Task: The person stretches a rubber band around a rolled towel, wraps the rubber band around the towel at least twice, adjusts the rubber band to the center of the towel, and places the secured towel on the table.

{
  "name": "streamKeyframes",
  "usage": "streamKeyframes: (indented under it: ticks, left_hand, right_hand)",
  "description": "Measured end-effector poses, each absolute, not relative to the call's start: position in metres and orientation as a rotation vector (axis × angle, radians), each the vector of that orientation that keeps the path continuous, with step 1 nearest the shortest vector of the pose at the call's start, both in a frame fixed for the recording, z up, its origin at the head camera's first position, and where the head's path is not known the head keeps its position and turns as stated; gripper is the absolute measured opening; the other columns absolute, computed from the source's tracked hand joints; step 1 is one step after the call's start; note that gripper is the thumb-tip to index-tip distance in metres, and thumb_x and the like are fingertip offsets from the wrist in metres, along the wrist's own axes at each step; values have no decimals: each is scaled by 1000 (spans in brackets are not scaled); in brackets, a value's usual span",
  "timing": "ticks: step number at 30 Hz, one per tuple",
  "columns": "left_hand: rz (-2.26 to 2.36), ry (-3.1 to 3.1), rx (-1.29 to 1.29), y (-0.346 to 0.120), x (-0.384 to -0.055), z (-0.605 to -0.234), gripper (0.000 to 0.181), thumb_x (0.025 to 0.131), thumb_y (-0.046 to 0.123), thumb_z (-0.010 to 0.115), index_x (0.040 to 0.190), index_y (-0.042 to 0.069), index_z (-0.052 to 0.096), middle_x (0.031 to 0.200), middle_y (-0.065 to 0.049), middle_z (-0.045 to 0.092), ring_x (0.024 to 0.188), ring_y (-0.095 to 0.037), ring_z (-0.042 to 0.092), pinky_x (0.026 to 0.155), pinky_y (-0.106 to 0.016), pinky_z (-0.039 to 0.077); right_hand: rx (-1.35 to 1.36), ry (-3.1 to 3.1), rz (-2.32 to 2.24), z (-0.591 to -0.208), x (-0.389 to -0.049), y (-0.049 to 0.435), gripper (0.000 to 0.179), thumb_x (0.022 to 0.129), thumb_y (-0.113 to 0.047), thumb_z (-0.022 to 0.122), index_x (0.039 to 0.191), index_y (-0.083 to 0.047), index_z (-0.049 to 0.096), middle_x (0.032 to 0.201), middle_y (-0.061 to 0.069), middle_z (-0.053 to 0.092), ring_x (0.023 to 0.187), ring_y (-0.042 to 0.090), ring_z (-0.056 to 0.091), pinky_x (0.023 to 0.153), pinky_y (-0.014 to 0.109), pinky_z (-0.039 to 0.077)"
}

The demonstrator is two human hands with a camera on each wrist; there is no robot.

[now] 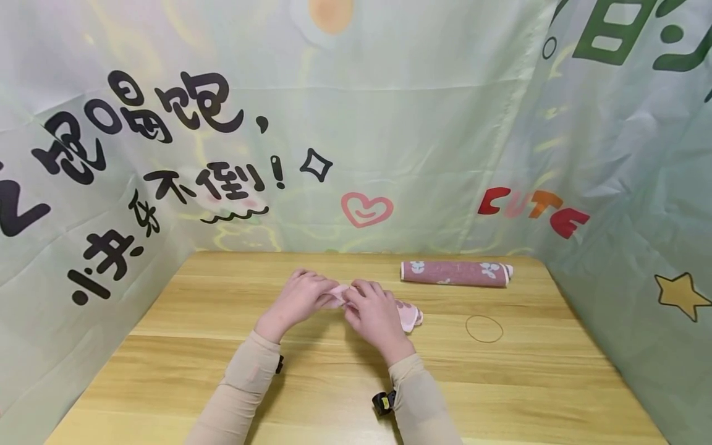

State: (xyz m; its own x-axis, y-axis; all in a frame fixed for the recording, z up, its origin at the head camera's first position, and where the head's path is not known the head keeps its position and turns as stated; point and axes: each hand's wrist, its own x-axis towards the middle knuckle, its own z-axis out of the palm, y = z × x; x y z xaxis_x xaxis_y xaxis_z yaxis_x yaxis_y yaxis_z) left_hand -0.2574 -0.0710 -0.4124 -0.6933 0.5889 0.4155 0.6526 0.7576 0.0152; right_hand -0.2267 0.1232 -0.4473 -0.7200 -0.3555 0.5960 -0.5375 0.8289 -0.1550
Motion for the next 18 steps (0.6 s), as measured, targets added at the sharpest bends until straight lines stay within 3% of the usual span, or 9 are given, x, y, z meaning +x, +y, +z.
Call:
streamKeyframes:
  ticks: [4, 8, 18]
  left_hand:
    - [-208, -2574, -955, -70, -257, -413, 25, 91, 38, 66, 109, 22, 73, 100, 4, 75, 93, -20, 68, 95, -45, 47]
    - [-244, -2567, -970, -71, -257, -411, 27, 88, 40, 68, 108, 22, 73, 99, 4, 75, 92, -20, 68, 94, -45, 47]
    - [-295, -2635, -948, -75, -257, -406, 21, 93, 33, 64, 109, 22, 72, 103, 3, 75, 96, -20, 68, 96, -47, 45]
  right_hand:
    - [636, -2463, 419, -448, -227, 122, 15, 82, -25, 75, 91, -21, 63, 117, 6, 65, 108, 30, 61, 78, 54, 54]
    - [623, -2472, 413, -449, -228, 122, 20, 83, -28, 75, 80, -19, 57, 115, 6, 65, 107, 30, 61, 77, 53, 54]
    - [585, -2454, 409, -451, -232, 133, 27, 79, -34, 79, 76, -21, 56, 111, 3, 66, 103, 28, 60, 74, 52, 52]
